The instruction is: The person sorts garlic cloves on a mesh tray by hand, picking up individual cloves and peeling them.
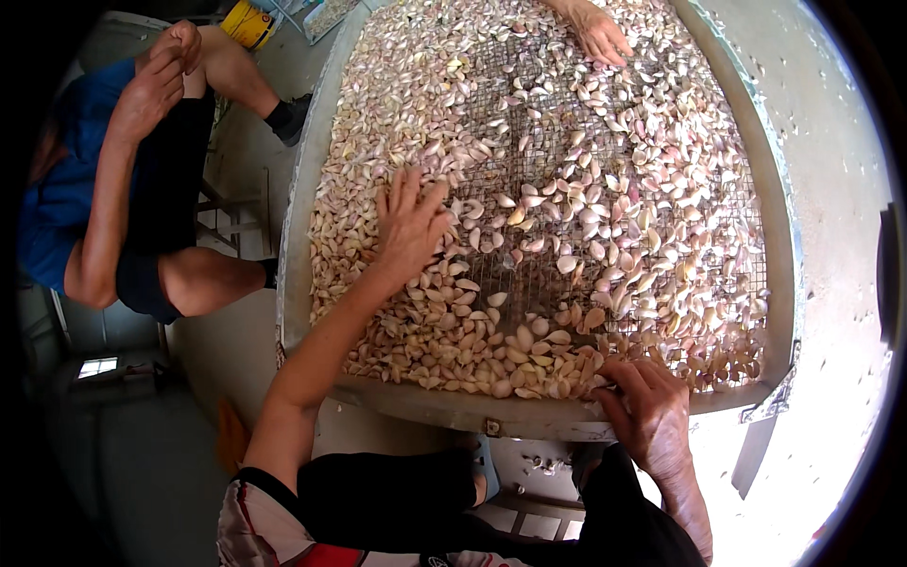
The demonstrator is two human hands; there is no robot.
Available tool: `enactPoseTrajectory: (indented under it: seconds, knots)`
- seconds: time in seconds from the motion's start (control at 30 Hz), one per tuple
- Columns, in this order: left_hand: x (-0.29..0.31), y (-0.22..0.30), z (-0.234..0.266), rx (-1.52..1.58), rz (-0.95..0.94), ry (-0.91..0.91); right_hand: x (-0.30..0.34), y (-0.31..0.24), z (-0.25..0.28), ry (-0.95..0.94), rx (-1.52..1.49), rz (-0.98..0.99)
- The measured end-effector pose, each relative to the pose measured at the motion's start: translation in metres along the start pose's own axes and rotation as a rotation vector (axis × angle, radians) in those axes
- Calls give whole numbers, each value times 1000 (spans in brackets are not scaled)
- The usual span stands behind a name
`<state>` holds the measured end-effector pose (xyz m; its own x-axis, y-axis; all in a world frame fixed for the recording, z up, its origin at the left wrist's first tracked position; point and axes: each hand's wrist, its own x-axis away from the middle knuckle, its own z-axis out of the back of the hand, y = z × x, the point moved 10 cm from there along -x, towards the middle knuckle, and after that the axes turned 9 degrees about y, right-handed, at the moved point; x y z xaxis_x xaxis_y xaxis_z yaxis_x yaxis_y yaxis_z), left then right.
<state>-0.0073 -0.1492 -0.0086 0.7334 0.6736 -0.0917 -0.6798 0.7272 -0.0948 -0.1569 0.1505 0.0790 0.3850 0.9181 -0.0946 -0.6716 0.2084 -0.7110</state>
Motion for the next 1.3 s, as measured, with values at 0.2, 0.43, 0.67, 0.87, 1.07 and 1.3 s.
enactPoseTrajectory:
  seconds: [0.2, 0.43, 0.67, 0.87, 1.07, 1.3]
  knots:
    - [-72, -5, -13, 493, 11, 56, 0, 0, -4, -4, 1, 3]
    - [-50, 64, -15, 587, -66, -183, 2, 5, 0, -2, 7, -15]
    - [-105, 26, -11, 526, 60, 60, -1, -1, -3, -23, -35, 34]
    - [-128, 138, -24, -48, -326, 345, 1, 4, -4, -27, 1, 4]
    - [-50, 235, -23, 409, -695, -103, -1, 2, -2, -18, 1, 29]
    - [67, 204, 22, 423, -871, -188, 2, 2, 1, -19, -22, 32]
